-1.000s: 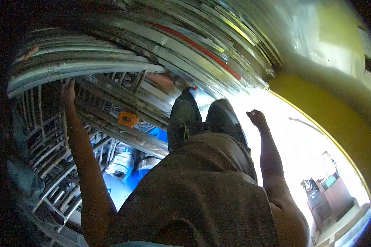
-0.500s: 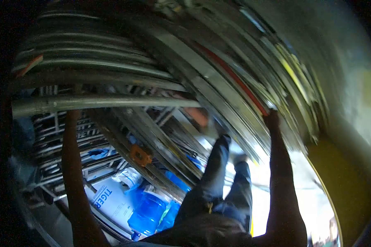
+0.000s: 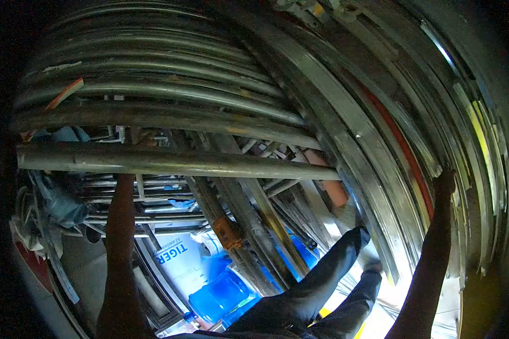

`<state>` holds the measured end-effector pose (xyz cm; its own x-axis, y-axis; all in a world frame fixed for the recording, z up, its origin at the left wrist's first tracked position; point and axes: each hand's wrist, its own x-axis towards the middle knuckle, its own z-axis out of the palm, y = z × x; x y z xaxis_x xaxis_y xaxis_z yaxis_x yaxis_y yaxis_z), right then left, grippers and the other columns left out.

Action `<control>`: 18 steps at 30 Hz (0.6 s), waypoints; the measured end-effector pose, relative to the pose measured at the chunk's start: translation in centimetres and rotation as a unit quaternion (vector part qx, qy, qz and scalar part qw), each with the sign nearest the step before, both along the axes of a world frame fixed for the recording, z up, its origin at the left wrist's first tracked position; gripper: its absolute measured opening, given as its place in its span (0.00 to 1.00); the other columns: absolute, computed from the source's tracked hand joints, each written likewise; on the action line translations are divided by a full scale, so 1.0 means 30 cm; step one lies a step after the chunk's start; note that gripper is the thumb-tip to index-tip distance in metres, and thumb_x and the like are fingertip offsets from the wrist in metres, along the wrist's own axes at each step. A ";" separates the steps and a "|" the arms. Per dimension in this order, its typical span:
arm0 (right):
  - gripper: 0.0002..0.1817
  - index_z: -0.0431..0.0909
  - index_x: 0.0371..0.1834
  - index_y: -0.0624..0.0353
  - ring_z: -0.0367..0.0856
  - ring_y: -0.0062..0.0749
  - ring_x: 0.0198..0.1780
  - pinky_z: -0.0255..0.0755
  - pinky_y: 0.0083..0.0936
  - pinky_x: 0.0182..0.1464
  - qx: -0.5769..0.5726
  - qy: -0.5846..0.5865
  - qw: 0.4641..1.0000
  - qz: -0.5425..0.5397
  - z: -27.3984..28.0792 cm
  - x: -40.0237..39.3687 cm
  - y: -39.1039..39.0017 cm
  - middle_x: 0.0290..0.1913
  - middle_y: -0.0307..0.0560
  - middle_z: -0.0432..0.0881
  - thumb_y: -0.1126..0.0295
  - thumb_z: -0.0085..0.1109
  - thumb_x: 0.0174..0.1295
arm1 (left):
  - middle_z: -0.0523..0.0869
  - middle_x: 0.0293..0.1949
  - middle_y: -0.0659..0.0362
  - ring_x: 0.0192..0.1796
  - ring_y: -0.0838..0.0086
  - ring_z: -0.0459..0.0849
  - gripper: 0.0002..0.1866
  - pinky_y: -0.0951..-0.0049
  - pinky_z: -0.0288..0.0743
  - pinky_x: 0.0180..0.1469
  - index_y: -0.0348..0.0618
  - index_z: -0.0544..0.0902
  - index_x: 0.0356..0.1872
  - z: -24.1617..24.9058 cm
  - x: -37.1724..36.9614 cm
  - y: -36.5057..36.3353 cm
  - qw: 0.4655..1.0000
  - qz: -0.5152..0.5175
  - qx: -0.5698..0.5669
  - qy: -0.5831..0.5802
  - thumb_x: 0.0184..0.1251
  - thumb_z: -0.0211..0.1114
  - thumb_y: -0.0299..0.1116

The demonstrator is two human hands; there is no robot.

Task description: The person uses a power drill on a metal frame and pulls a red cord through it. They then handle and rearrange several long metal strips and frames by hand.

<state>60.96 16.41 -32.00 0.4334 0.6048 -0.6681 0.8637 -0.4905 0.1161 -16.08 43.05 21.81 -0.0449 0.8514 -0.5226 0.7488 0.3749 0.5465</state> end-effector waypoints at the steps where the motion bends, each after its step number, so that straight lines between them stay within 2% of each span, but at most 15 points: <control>1: 0.51 0.49 0.70 0.59 0.76 0.47 0.54 0.79 0.37 0.41 0.005 0.003 1.000 -0.001 -0.039 -0.003 -0.018 0.67 0.61 0.59 0.51 0.68 0.48 | 0.77 0.51 0.50 0.52 0.57 0.74 0.17 0.60 0.67 0.55 0.39 0.76 0.50 -0.003 0.006 -0.003 1.000 0.009 0.001 -0.011 0.65 0.57 0.39; 3: 0.50 0.48 0.70 0.62 0.81 0.43 0.46 0.79 0.34 0.33 0.122 -0.038 0.983 0.130 -0.191 0.011 -0.108 0.67 0.60 0.59 0.53 0.67 0.49 | 0.77 0.50 0.50 0.52 0.57 0.74 0.17 0.60 0.68 0.54 0.39 0.76 0.49 0.000 0.020 0.004 0.999 0.017 -0.001 -0.027 0.65 0.57 0.39; 4: 0.49 0.49 0.69 0.63 0.83 0.41 0.41 0.79 0.34 0.34 0.081 0.017 0.995 0.046 -0.118 -0.017 -0.080 0.68 0.58 0.59 0.54 0.67 0.49 | 0.77 0.50 0.50 0.51 0.58 0.75 0.17 0.60 0.68 0.54 0.39 0.76 0.49 -0.003 0.023 0.003 0.999 0.020 -0.003 -0.034 0.65 0.57 0.38; 7: 0.49 0.50 0.69 0.63 0.82 0.42 0.42 0.78 0.33 0.36 0.083 -0.003 0.996 0.019 -0.192 -0.014 -0.087 0.67 0.57 0.61 0.53 0.67 0.49 | 0.78 0.50 0.51 0.50 0.59 0.76 0.16 0.61 0.69 0.53 0.39 0.76 0.49 -0.006 0.021 0.010 0.998 0.036 -0.010 -0.052 0.65 0.57 0.37; 8: 0.30 0.64 0.55 0.62 0.80 0.54 0.42 0.77 0.42 0.40 0.220 -0.006 0.974 0.055 -0.209 -0.012 -0.115 0.46 0.58 0.77 0.59 0.61 0.51 | 0.78 0.49 0.51 0.50 0.59 0.76 0.16 0.62 0.70 0.52 0.39 0.76 0.49 -0.005 0.022 0.008 0.997 0.041 -0.013 -0.062 0.65 0.57 0.37; 9: 0.30 0.64 0.55 0.62 0.80 0.54 0.42 0.77 0.42 0.40 0.217 -0.004 0.975 0.053 -0.232 -0.006 -0.135 0.46 0.58 0.77 0.59 0.61 0.51 | 0.78 0.49 0.51 0.49 0.60 0.76 0.16 0.62 0.70 0.52 0.39 0.76 0.49 -0.007 0.025 0.006 0.996 0.046 -0.015 -0.070 0.65 0.57 0.37; 11: 0.27 0.68 0.55 0.63 0.80 0.54 0.40 0.76 0.42 0.41 0.217 0.061 0.973 0.055 -0.095 -0.023 -0.104 0.43 0.56 0.79 0.63 0.57 0.52 | 0.78 0.49 0.51 0.48 0.60 0.77 0.15 0.62 0.71 0.51 0.39 0.76 0.49 -0.004 0.022 0.014 0.995 0.054 -0.019 -0.079 0.65 0.57 0.36; 12: 0.28 0.71 0.54 0.63 0.80 0.52 0.43 0.75 0.41 0.44 0.161 0.076 0.983 0.046 0.000 -0.031 -0.073 0.45 0.57 0.79 0.62 0.59 0.49 | 0.78 0.48 0.52 0.48 0.61 0.77 0.15 0.63 0.71 0.50 0.39 0.76 0.49 -0.006 0.017 0.014 0.994 0.059 -0.020 -0.087 0.65 0.58 0.36; 13: 0.28 0.71 0.54 0.63 0.80 0.52 0.43 0.75 0.41 0.44 0.162 0.072 0.983 0.048 0.006 -0.007 -0.094 0.45 0.57 0.79 0.62 0.59 0.49 | 0.78 0.48 0.52 0.48 0.61 0.77 0.15 0.63 0.72 0.50 0.39 0.76 0.49 -0.006 0.013 0.010 0.993 0.063 -0.019 -0.095 0.64 0.58 0.36; 15: 0.30 0.72 0.50 0.63 0.80 0.45 0.47 0.75 0.39 0.43 0.164 0.119 0.967 0.155 0.058 0.039 -0.158 0.46 0.54 0.80 0.61 0.68 0.44 | 0.79 0.48 0.52 0.47 0.62 0.78 0.15 0.63 0.72 0.49 0.39 0.76 0.49 -0.010 -0.008 0.000 0.991 0.075 -0.015 -0.111 0.64 0.58 0.35; 17: 0.24 0.73 0.43 0.63 0.78 0.51 0.47 0.73 0.42 0.44 0.217 0.168 0.958 0.084 0.212 0.028 -0.176 0.42 0.58 0.79 0.62 0.66 0.44 | 0.79 0.47 0.52 0.46 0.63 0.78 0.14 0.64 0.73 0.48 0.39 0.76 0.49 -0.019 -0.017 0.002 0.988 0.084 -0.011 -0.131 0.64 0.58 0.34; 18: 0.20 0.73 0.38 0.63 0.77 0.53 0.46 0.72 0.42 0.45 0.271 0.136 0.945 0.122 0.271 0.034 -0.205 0.40 0.59 0.77 0.64 0.66 0.45 | 0.79 0.47 0.53 0.46 0.63 0.79 0.14 0.64 0.74 0.48 0.39 0.76 0.48 -0.027 -0.025 -0.003 0.985 0.091 -0.011 -0.143 0.64 0.58 0.34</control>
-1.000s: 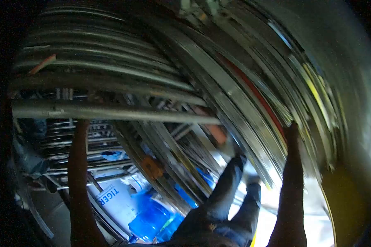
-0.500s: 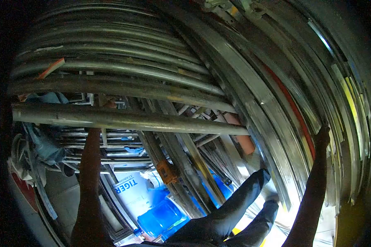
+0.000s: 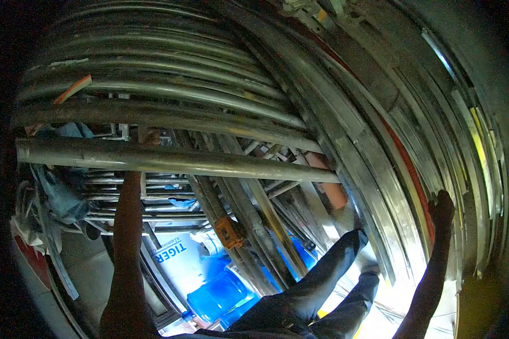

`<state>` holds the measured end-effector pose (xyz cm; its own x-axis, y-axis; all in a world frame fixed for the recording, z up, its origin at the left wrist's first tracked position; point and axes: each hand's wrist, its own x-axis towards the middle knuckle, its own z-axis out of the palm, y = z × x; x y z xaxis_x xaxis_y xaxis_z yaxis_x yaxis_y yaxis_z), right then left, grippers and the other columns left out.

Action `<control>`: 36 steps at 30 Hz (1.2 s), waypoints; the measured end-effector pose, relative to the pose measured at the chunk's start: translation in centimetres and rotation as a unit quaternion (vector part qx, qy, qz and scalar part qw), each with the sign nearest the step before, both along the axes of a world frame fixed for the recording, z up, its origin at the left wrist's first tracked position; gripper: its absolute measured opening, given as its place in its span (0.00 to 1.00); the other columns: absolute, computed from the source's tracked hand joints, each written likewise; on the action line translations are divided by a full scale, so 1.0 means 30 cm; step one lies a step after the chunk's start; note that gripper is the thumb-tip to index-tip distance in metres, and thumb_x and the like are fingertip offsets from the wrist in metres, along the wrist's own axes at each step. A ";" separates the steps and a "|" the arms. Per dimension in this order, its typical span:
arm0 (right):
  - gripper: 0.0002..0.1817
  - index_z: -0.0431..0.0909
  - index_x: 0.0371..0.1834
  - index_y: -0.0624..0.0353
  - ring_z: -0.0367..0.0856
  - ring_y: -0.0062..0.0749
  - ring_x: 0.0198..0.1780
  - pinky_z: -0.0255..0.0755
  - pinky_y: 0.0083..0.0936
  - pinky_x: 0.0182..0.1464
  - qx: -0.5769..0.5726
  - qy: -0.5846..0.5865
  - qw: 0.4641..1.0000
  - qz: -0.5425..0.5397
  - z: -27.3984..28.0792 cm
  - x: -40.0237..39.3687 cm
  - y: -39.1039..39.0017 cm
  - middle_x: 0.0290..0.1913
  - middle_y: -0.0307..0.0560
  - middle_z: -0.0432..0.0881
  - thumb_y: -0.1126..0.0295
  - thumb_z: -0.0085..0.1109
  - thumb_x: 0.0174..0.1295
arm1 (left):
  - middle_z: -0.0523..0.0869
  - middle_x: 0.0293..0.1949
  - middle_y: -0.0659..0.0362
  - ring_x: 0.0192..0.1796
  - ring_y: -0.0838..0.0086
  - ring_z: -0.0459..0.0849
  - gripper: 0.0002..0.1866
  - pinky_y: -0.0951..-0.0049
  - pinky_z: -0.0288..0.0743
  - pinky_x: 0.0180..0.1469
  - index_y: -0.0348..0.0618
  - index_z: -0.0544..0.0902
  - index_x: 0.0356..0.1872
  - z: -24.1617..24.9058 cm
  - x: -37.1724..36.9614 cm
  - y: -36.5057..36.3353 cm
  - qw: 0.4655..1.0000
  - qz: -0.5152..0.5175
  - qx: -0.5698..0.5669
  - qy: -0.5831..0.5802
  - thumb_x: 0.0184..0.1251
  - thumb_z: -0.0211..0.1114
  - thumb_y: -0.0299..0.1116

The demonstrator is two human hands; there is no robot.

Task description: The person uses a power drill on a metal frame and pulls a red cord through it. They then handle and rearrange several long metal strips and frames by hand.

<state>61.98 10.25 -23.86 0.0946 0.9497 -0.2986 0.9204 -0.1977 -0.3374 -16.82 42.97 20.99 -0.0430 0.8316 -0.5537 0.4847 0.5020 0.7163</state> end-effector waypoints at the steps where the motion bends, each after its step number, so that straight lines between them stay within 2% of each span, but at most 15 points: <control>1: 0.17 0.72 0.34 0.63 0.75 0.54 0.45 0.70 0.42 0.46 0.063 -0.032 0.997 0.021 0.053 0.004 -0.017 0.37 0.60 0.76 0.66 0.65 0.45 | 0.79 0.47 0.53 0.45 0.63 0.79 0.14 0.64 0.74 0.47 0.39 0.76 0.48 -0.007 -0.009 0.005 1.000 0.004 0.001 -0.010 0.64 0.58 0.34; 5: 0.12 0.71 0.30 0.63 0.73 0.55 0.44 0.68 0.42 0.49 -0.032 0.072 0.989 -0.128 0.443 -0.035 0.082 0.34 0.58 0.74 0.70 0.63 0.48 | 0.79 0.47 0.52 0.45 0.63 0.79 0.16 0.63 0.75 0.48 0.38 0.74 0.51 -0.033 0.025 -0.014 0.999 -0.008 0.035 0.005 0.65 0.57 0.34; 7: 0.10 0.70 0.29 0.64 0.72 0.54 0.43 0.67 0.41 0.49 0.091 0.020 0.989 -0.116 0.504 -0.071 0.094 0.34 0.56 0.72 0.72 0.61 0.50 | 0.78 0.48 0.50 0.46 0.61 0.79 0.18 0.61 0.74 0.50 0.37 0.72 0.53 -0.035 0.080 -0.024 0.996 -0.035 0.070 0.051 0.66 0.56 0.36; 8: 0.16 0.71 0.38 0.66 0.72 0.59 0.47 0.69 0.44 0.49 0.087 0.012 0.990 -0.106 0.515 -0.071 0.097 0.48 0.65 0.70 0.69 0.62 0.51 | 0.78 0.48 0.50 0.46 0.60 0.79 0.18 0.61 0.74 0.50 0.38 0.72 0.52 -0.040 0.092 -0.022 0.993 -0.046 0.080 0.068 0.65 0.57 0.37; 11: 0.16 0.71 0.43 0.65 0.73 0.61 0.48 0.72 0.44 0.45 0.013 -0.048 0.989 -0.136 0.666 -0.154 0.154 0.50 0.66 0.68 0.70 0.60 0.53 | 0.78 0.48 0.50 0.47 0.60 0.78 0.18 0.60 0.73 0.51 0.39 0.73 0.52 -0.055 0.104 -0.015 0.985 -0.074 0.106 0.117 0.64 0.57 0.38; 12: 0.10 0.74 0.38 0.61 0.80 0.49 0.45 0.75 0.42 0.41 0.097 -0.108 0.982 -0.119 0.662 -0.166 0.145 0.43 0.53 0.76 0.70 0.60 0.54 | 0.78 0.48 0.50 0.47 0.60 0.78 0.18 0.60 0.73 0.51 0.39 0.73 0.51 -0.057 0.103 -0.012 0.981 -0.085 0.110 0.133 0.64 0.58 0.38; 15: 0.13 0.73 0.44 0.60 0.80 0.48 0.45 0.75 0.40 0.43 -0.009 -0.041 0.985 -0.167 0.714 -0.185 0.122 0.45 0.53 0.77 0.69 0.59 0.57 | 0.78 0.48 0.51 0.48 0.60 0.78 0.18 0.59 0.72 0.52 0.40 0.74 0.51 -0.064 0.107 0.000 0.963 -0.126 0.132 0.196 0.63 0.58 0.39; 19: 0.13 0.72 0.45 0.60 0.80 0.47 0.44 0.74 0.39 0.44 0.049 -0.089 0.987 -0.121 0.837 -0.252 0.120 0.45 0.54 0.77 0.68 0.58 0.58 | 0.79 0.48 0.51 0.49 0.59 0.78 0.19 0.58 0.71 0.54 0.41 0.75 0.50 -0.070 0.103 -0.009 0.897 -0.212 0.176 0.346 0.62 0.59 0.40; 21: 0.14 0.72 0.45 0.60 0.80 0.48 0.43 0.74 0.39 0.44 0.121 -0.033 0.988 -0.090 0.886 -0.270 0.118 0.43 0.54 0.79 0.67 0.58 0.59 | 0.79 0.48 0.51 0.49 0.59 0.77 0.19 0.57 0.71 0.54 0.42 0.76 0.49 -0.072 0.099 -0.014 0.839 -0.262 0.195 0.435 0.61 0.60 0.41; 22: 0.14 0.72 0.44 0.59 0.80 0.50 0.43 0.74 0.39 0.44 0.032 0.071 0.995 -0.055 0.908 -0.247 0.119 0.41 0.54 0.79 0.65 0.59 0.59 | 0.79 0.48 0.51 0.50 0.59 0.77 0.19 0.57 0.71 0.55 0.42 0.76 0.49 -0.072 0.100 -0.021 0.807 -0.285 0.204 0.475 0.61 0.60 0.41; 27: 0.11 0.75 0.37 0.59 0.80 0.43 0.35 0.73 0.35 0.41 -0.192 0.210 0.956 -0.071 0.740 -0.284 0.066 0.33 0.53 0.79 0.64 0.58 0.59 | 0.79 0.48 0.51 0.51 0.58 0.77 0.19 0.55 0.69 0.56 0.44 0.78 0.47 -0.069 0.117 -0.036 0.697 -0.349 0.225 0.585 0.59 0.62 0.43; 29: 0.10 0.78 0.35 0.61 0.79 0.34 0.37 0.72 0.30 0.43 -0.152 0.443 0.883 -0.009 0.399 -0.270 -0.083 0.32 0.49 0.81 0.65 0.58 0.59 | 0.79 0.48 0.51 0.51 0.58 0.76 0.19 0.55 0.69 0.57 0.45 0.78 0.47 -0.061 0.140 -0.030 0.676 -0.358 0.230 0.601 0.58 0.62 0.44; 31: 0.22 0.79 0.41 0.65 0.80 0.34 0.37 0.72 0.32 0.41 -0.222 0.511 0.819 -0.139 0.297 -0.366 -0.138 0.35 0.46 0.82 0.53 0.57 0.60 | 0.79 0.49 0.52 0.52 0.58 0.76 0.19 0.54 0.68 0.57 0.45 0.79 0.46 -0.067 0.150 -0.020 0.661 -0.362 0.236 0.613 0.58 0.63 0.44; 33: 0.29 0.79 0.44 0.67 0.81 0.34 0.37 0.73 0.32 0.43 -0.327 0.509 0.779 -0.165 0.137 -0.461 -0.192 0.35 0.48 0.83 0.46 0.55 0.60 | 0.79 0.49 0.52 0.52 0.58 0.76 0.19 0.54 0.68 0.58 0.45 0.79 0.46 -0.077 0.152 -0.022 0.651 -0.367 0.237 0.620 0.58 0.63 0.45; 36: 0.40 0.78 0.50 0.65 0.75 0.39 0.54 0.64 0.35 0.57 -0.447 0.456 0.739 -0.214 -0.063 -0.612 -0.271 0.48 0.55 0.80 0.34 0.48 0.56 | 0.79 0.49 0.51 0.52 0.58 0.76 0.19 0.54 0.68 0.58 0.45 0.78 0.47 -0.089 0.120 -0.033 0.657 -0.362 0.234 0.618 0.58 0.62 0.44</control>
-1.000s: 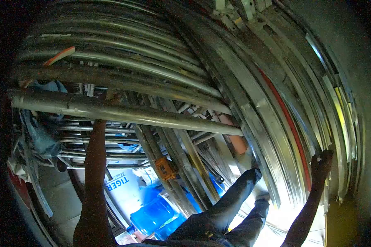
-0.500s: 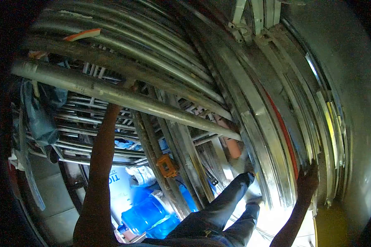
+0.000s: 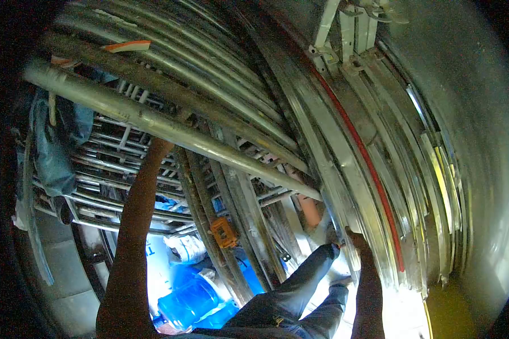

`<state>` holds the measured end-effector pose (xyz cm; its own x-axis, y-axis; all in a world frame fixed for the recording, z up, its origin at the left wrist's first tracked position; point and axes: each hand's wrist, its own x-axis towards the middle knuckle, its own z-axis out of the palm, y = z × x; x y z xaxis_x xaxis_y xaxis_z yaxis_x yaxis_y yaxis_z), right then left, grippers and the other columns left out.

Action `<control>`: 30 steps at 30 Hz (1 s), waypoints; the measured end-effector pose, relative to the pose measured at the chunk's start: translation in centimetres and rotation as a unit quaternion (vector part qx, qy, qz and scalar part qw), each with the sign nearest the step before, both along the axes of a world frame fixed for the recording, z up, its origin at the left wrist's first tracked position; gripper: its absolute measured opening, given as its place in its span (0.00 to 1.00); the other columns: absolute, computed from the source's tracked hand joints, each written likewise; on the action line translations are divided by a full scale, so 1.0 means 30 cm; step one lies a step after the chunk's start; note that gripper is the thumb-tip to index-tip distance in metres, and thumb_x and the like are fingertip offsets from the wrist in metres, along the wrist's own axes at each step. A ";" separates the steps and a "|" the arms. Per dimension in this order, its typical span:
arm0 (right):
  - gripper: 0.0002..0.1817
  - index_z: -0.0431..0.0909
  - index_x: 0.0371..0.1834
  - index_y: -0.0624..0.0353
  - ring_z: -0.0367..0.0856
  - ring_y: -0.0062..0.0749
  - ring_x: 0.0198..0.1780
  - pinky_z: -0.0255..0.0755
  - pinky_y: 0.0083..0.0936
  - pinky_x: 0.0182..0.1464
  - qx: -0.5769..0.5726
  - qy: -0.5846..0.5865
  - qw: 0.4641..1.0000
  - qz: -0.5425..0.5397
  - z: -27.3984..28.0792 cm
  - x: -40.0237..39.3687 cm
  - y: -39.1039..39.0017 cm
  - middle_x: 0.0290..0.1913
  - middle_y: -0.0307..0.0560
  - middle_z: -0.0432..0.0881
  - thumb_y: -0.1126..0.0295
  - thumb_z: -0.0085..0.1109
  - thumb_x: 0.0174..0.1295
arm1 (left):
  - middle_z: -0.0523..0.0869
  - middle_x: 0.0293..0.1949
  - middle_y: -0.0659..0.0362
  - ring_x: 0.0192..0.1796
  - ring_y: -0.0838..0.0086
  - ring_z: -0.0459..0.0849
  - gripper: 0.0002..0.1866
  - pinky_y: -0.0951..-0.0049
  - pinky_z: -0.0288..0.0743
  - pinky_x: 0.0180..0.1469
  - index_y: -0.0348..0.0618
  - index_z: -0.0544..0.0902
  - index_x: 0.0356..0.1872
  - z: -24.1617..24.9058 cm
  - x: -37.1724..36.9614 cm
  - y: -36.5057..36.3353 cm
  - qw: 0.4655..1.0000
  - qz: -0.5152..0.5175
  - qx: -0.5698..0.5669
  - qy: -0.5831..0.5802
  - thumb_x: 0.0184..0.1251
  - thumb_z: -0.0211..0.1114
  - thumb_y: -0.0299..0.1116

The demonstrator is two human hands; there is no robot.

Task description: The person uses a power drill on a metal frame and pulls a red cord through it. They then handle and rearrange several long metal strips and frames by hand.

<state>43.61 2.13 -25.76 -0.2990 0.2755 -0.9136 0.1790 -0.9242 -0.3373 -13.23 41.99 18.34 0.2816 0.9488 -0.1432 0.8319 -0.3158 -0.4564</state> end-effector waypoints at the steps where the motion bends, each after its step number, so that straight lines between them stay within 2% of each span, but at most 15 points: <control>1: 0.45 0.76 0.51 0.67 0.74 0.43 0.58 0.64 0.37 0.57 -0.030 -0.050 0.998 -0.004 -0.021 -0.055 -0.013 0.51 0.60 0.79 0.30 0.46 0.53 | 0.79 0.49 0.51 0.52 0.58 0.76 0.19 0.54 0.68 0.58 0.45 0.78 0.47 0.002 -0.003 -0.003 1.000 0.001 0.000 -0.003 0.58 0.62 0.44; 2: 0.47 0.77 0.50 0.68 0.77 0.44 0.52 0.66 0.38 0.53 0.029 -0.054 0.998 -0.011 -0.031 -0.061 -0.033 0.49 0.61 0.79 0.28 0.45 0.52 | 0.79 0.49 0.51 0.52 0.58 0.76 0.19 0.55 0.68 0.58 0.45 0.78 0.47 0.004 -0.009 -0.003 1.000 0.000 -0.001 -0.003 0.59 0.62 0.44; 4: 0.42 0.81 0.30 0.60 0.73 0.33 0.23 0.66 0.31 0.29 -0.028 -0.029 0.999 -0.029 0.209 -0.101 0.097 0.22 0.45 0.76 0.28 0.35 0.57 | 0.78 0.50 0.51 0.53 0.58 0.76 0.19 0.55 0.68 0.58 0.45 0.78 0.48 0.003 -0.019 -0.004 1.000 0.004 -0.005 -0.008 0.59 0.62 0.44; 6: 0.33 0.70 0.51 0.64 0.77 0.39 0.25 0.68 0.37 0.29 0.132 -0.129 0.974 0.130 0.096 -0.067 0.085 0.22 0.54 0.78 0.42 0.40 0.64 | 0.78 0.50 0.51 0.53 0.59 0.76 0.19 0.55 0.69 0.58 0.45 0.77 0.48 0.000 -0.020 -0.004 1.000 0.006 -0.004 -0.011 0.59 0.62 0.44; 8: 0.33 0.53 0.67 0.64 0.77 0.46 0.23 0.68 0.40 0.25 0.398 -0.277 0.828 0.281 0.006 -0.032 0.070 0.25 0.61 0.80 0.53 0.44 0.66 | 0.78 0.50 0.51 0.53 0.59 0.76 0.19 0.56 0.69 0.58 0.45 0.77 0.49 0.002 -0.029 -0.010 1.000 0.012 -0.004 -0.015 0.60 0.62 0.44; 10: 0.28 0.75 0.40 0.65 0.73 0.46 0.18 0.62 0.41 0.21 0.460 -0.303 0.833 0.052 0.069 -0.017 0.110 0.18 0.60 0.75 0.45 0.46 0.64 | 0.77 0.50 0.51 0.53 0.59 0.75 0.19 0.56 0.69 0.58 0.45 0.76 0.49 0.003 -0.043 -0.013 1.000 0.018 -0.010 -0.019 0.60 0.61 0.43; 11: 0.31 0.78 0.26 0.65 0.72 0.44 0.17 0.61 0.41 0.21 0.316 -0.333 0.887 0.048 0.194 0.004 0.181 0.15 0.59 0.72 0.42 0.47 0.62 | 0.77 0.51 0.51 0.53 0.59 0.75 0.19 0.56 0.69 0.58 0.45 0.76 0.49 -0.001 -0.053 -0.013 0.999 0.021 -0.012 -0.024 0.60 0.61 0.43; 13: 0.38 0.70 0.09 0.63 0.69 0.43 0.16 0.61 0.42 0.22 0.357 -0.444 0.821 0.034 0.211 0.031 0.213 0.12 0.58 0.68 0.36 0.48 0.58 | 0.77 0.51 0.51 0.53 0.59 0.75 0.19 0.56 0.69 0.58 0.45 0.76 0.50 -0.006 -0.074 -0.011 0.999 0.029 -0.019 -0.033 0.61 0.61 0.43; 15: 0.37 0.70 0.11 0.64 0.69 0.43 0.15 0.62 0.42 0.22 0.396 -0.485 0.775 0.084 0.193 0.113 0.264 0.12 0.58 0.67 0.35 0.49 0.57 | 0.77 0.51 0.51 0.53 0.60 0.75 0.19 0.57 0.69 0.58 0.45 0.76 0.50 -0.006 -0.094 -0.003 0.998 0.041 -0.028 -0.045 0.61 0.61 0.43; 19: 0.38 0.74 0.13 0.63 0.76 0.52 0.19 0.67 0.44 0.23 0.403 -0.467 0.783 0.082 0.201 0.283 0.431 0.14 0.61 0.73 0.33 0.52 0.52 | 0.76 0.52 0.51 0.53 0.60 0.75 0.19 0.57 0.69 0.58 0.45 0.75 0.51 -0.005 -0.145 0.028 0.988 0.085 -0.060 -0.118 0.62 0.61 0.43; 21: 0.37 0.79 0.22 0.62 0.80 0.56 0.27 0.73 0.45 0.29 0.342 -0.483 0.791 0.154 0.154 0.313 0.462 0.18 0.62 0.77 0.31 0.50 0.51 | 0.76 0.52 0.51 0.53 0.60 0.75 0.20 0.58 0.69 0.58 0.45 0.74 0.51 -0.002 -0.169 0.037 0.973 0.117 -0.083 -0.181 0.62 0.60 0.42; 23: 0.39 0.77 0.42 0.61 0.81 0.57 0.38 0.75 0.45 0.38 0.327 -0.503 0.780 0.177 0.082 0.327 0.449 0.34 0.63 0.80 0.31 0.48 0.53 | 0.76 0.52 0.50 0.53 0.61 0.75 0.20 0.58 0.69 0.58 0.45 0.74 0.52 -0.002 -0.189 0.048 0.948 0.153 -0.108 -0.258 0.62 0.60 0.42; 24: 0.39 0.77 0.42 0.61 0.81 0.57 0.38 0.75 0.45 0.38 0.316 -0.504 0.783 0.180 0.041 0.316 0.437 0.34 0.63 0.80 0.31 0.48 0.53 | 0.75 0.52 0.50 0.53 0.61 0.75 0.20 0.58 0.69 0.58 0.45 0.74 0.52 0.001 -0.183 0.057 0.934 0.168 -0.118 -0.292 0.62 0.60 0.42; 26: 0.42 0.67 0.58 0.59 0.79 0.58 0.45 0.75 0.46 0.43 0.315 -0.599 0.721 0.151 -0.005 0.267 0.434 0.51 0.65 0.74 0.31 0.47 0.54 | 0.75 0.53 0.50 0.53 0.61 0.75 0.20 0.59 0.69 0.58 0.44 0.74 0.52 0.005 -0.182 0.066 0.909 0.192 -0.132 -0.344 0.63 0.60 0.42; 30: 0.44 0.61 0.61 0.57 0.73 0.58 0.54 0.71 0.50 0.49 0.331 -0.466 0.801 0.180 0.088 0.114 0.424 0.56 0.63 0.69 0.35 0.56 0.50 | 0.75 0.53 0.50 0.53 0.61 0.74 0.20 0.59 0.69 0.58 0.44 0.73 0.53 0.013 -0.174 0.053 0.873 0.220 -0.143 -0.412 0.63 0.59 0.42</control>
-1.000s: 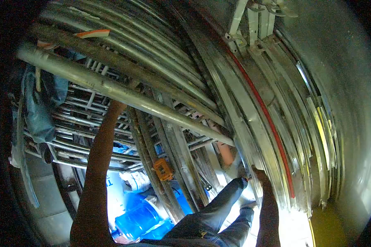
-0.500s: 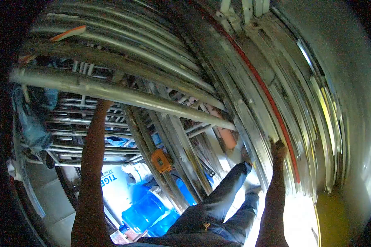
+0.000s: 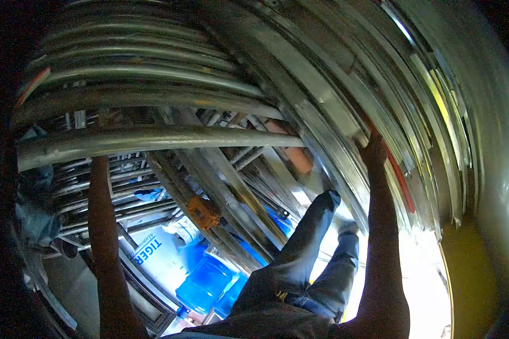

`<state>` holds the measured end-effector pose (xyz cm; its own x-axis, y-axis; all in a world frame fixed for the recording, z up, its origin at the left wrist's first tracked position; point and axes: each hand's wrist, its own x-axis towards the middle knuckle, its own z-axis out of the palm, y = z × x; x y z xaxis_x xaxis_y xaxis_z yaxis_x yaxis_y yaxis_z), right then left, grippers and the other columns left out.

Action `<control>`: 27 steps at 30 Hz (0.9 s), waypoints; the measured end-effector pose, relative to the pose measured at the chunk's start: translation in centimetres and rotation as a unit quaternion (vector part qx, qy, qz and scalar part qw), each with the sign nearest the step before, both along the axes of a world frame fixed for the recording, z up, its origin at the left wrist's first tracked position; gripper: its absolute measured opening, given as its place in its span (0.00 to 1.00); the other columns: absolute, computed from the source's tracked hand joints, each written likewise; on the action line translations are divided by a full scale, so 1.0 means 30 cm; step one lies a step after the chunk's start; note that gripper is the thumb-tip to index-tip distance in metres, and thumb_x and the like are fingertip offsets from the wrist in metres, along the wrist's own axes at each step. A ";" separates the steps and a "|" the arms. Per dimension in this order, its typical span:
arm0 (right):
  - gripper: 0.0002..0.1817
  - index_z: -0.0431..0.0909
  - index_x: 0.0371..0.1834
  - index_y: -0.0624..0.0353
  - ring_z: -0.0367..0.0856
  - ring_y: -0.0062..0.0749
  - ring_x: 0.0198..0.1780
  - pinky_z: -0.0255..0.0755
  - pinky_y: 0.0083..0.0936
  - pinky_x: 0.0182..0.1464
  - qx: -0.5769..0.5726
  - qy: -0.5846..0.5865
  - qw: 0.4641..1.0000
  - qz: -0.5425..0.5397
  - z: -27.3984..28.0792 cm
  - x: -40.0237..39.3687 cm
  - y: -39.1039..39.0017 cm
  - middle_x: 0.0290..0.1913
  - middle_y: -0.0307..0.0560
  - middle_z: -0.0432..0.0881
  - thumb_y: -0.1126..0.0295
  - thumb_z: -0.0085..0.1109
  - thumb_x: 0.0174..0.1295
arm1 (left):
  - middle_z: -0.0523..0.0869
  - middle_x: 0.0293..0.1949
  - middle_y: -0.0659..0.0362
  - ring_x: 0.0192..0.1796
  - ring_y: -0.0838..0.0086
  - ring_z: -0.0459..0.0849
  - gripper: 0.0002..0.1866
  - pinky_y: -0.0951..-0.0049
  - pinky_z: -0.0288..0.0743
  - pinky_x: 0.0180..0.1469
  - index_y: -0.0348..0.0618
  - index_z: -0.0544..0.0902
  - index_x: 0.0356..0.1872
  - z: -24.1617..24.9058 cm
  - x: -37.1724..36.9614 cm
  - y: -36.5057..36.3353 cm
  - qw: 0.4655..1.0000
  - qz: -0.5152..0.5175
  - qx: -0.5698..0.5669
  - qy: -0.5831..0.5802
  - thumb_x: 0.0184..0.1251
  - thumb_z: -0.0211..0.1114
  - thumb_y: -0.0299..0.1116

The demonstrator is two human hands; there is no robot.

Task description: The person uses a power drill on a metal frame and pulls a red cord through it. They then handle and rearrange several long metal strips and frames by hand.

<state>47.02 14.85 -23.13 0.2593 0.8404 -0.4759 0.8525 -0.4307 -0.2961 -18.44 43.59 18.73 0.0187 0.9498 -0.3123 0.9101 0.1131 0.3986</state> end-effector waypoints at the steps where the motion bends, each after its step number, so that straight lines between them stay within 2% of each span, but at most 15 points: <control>1: 0.46 0.61 0.60 0.57 0.70 0.57 0.58 0.69 0.50 0.53 -0.041 0.029 0.998 -0.027 0.065 -0.044 -0.001 0.58 0.62 0.68 0.39 0.65 0.44 | 0.74 0.53 0.50 0.53 0.61 0.74 0.20 0.59 0.69 0.58 0.44 0.73 0.53 0.003 0.009 -0.003 1.000 0.008 0.000 -0.013 0.64 0.59 0.41; 2: 0.48 0.60 0.61 0.57 0.66 0.56 0.62 0.68 0.47 0.56 0.052 0.040 0.998 -0.020 0.031 -0.070 -0.038 0.61 0.62 0.66 0.42 0.70 0.39 | 0.74 0.53 0.50 0.54 0.62 0.74 0.20 0.59 0.69 0.58 0.44 0.73 0.54 0.008 0.013 -0.006 0.999 0.015 0.002 -0.028 0.64 0.59 0.41; 4: 0.59 0.51 0.69 0.56 0.61 0.55 0.66 0.66 0.45 0.59 -0.043 0.110 0.988 -0.101 0.026 -0.074 -0.029 0.66 0.63 0.59 0.42 0.72 0.34 | 0.74 0.54 0.50 0.54 0.62 0.74 0.20 0.60 0.69 0.58 0.44 0.72 0.54 0.031 0.044 -0.024 0.998 0.025 0.007 -0.059 0.64 0.59 0.41; 5: 0.58 0.49 0.69 0.57 0.66 0.56 0.63 0.68 0.45 0.57 -0.015 0.050 0.994 -0.092 -0.063 -0.073 -0.060 0.64 0.61 0.64 0.47 0.74 0.36 | 0.74 0.54 0.50 0.54 0.62 0.74 0.20 0.60 0.69 0.58 0.44 0.72 0.54 0.036 0.061 -0.029 0.997 0.032 0.006 -0.076 0.64 0.59 0.41; 7: 0.65 0.46 0.69 0.62 0.64 0.55 0.65 0.71 0.45 0.55 -0.120 -0.004 0.991 -0.062 -0.040 -0.064 -0.018 0.65 0.62 0.62 0.39 0.72 0.32 | 0.74 0.54 0.50 0.54 0.62 0.74 0.20 0.60 0.69 0.58 0.44 0.72 0.55 0.035 0.079 -0.036 0.993 0.042 0.000 -0.113 0.65 0.59 0.41; 10: 0.66 0.45 0.70 0.62 0.66 0.56 0.63 0.73 0.44 0.52 -0.193 0.031 0.981 -0.010 -0.035 -0.028 0.032 0.67 0.64 0.58 0.38 0.71 0.31 | 0.73 0.54 0.50 0.54 0.63 0.74 0.20 0.61 0.69 0.58 0.44 0.71 0.55 0.033 0.091 -0.040 0.987 0.057 -0.007 -0.153 0.65 0.58 0.41; 13: 0.64 0.47 0.70 0.62 0.70 0.55 0.60 0.75 0.44 0.48 -0.160 0.025 0.987 0.000 -0.050 -0.036 -0.011 0.66 0.63 0.60 0.38 0.70 0.33 | 0.73 0.55 0.50 0.54 0.63 0.74 0.20 0.61 0.70 0.58 0.44 0.71 0.56 0.026 0.097 -0.035 0.979 0.069 -0.012 -0.190 0.66 0.58 0.40; 15: 0.54 0.51 0.68 0.62 0.74 0.51 0.56 0.77 0.41 0.43 -0.029 -0.069 0.997 0.001 -0.081 -0.073 -0.047 0.66 0.62 0.60 0.45 0.68 0.42 | 0.72 0.55 0.50 0.54 0.63 0.74 0.20 0.62 0.70 0.58 0.44 0.70 0.56 0.021 0.099 -0.030 0.973 0.077 -0.016 -0.215 0.66 0.58 0.40; 16: 0.54 0.51 0.68 0.62 0.74 0.51 0.56 0.77 0.41 0.43 -0.026 -0.065 0.998 -0.001 -0.051 -0.095 -0.043 0.66 0.62 0.60 0.45 0.68 0.42 | 0.72 0.55 0.50 0.54 0.63 0.74 0.20 0.62 0.70 0.58 0.44 0.70 0.56 0.024 0.103 -0.027 0.970 0.079 -0.021 -0.228 0.66 0.58 0.40; 18: 0.43 0.52 0.66 0.62 0.77 0.50 0.53 0.77 0.40 0.40 -0.016 -0.052 0.995 0.083 0.050 -0.143 -0.011 0.67 0.61 0.59 0.54 0.64 0.52 | 0.72 0.56 0.49 0.54 0.63 0.74 0.21 0.62 0.70 0.58 0.44 0.70 0.57 0.025 0.109 -0.032 0.965 0.080 -0.027 -0.249 0.67 0.58 0.40; 21: 0.37 0.52 0.66 0.63 0.81 0.51 0.46 0.78 0.36 0.36 -0.102 -0.030 0.994 0.034 0.018 -0.169 0.018 0.66 0.63 0.61 0.61 0.58 0.57 | 0.72 0.56 0.49 0.54 0.64 0.73 0.21 0.63 0.70 0.58 0.44 0.69 0.57 0.016 0.104 -0.033 0.956 0.083 -0.038 -0.280 0.67 0.57 0.40; 22: 0.37 0.53 0.66 0.62 0.83 0.47 0.40 0.77 0.34 0.34 0.032 -0.040 0.999 0.015 -0.175 -0.154 -0.062 0.59 0.61 0.70 0.60 0.58 0.58 | 0.71 0.56 0.49 0.54 0.64 0.73 0.21 0.63 0.70 0.58 0.44 0.69 0.58 0.016 0.100 -0.031 0.951 0.087 -0.044 -0.293 0.67 0.57 0.39; 25: 0.35 0.54 0.66 0.61 0.83 0.44 0.38 0.77 0.31 0.34 -0.071 0.042 0.996 0.025 -0.108 -0.124 0.020 0.50 0.60 0.75 0.59 0.57 0.58 | 0.74 0.54 0.51 0.51 0.66 0.75 0.19 0.66 0.73 0.54 0.43 0.70 0.56 0.000 0.077 -0.020 0.937 0.091 -0.063 -0.330 0.67 0.59 0.37; 26: 0.35 0.57 0.64 0.61 0.81 0.46 0.44 0.78 0.33 0.40 -0.107 -0.048 0.991 0.065 -0.100 -0.137 0.041 0.53 0.61 0.72 0.57 0.59 0.57 | 0.75 0.52 0.52 0.50 0.67 0.76 0.19 0.68 0.75 0.52 0.43 0.71 0.55 -0.002 0.080 -0.016 0.931 0.094 -0.070 -0.347 0.66 0.59 0.35; 27: 0.35 0.57 0.64 0.61 0.81 0.46 0.44 0.78 0.33 0.40 -0.107 -0.049 0.991 0.067 -0.086 -0.137 0.054 0.53 0.61 0.72 0.57 0.59 0.57 | 0.76 0.52 0.52 0.49 0.67 0.77 0.18 0.69 0.75 0.51 0.43 0.71 0.55 -0.005 0.084 -0.021 0.927 0.096 -0.072 -0.355 0.66 0.60 0.35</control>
<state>42.91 16.49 -25.70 0.2063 0.7531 -0.6247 0.9264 -0.3559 -0.1231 -15.92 42.94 18.57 0.1031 0.9066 -0.4092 0.3815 0.3439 0.8580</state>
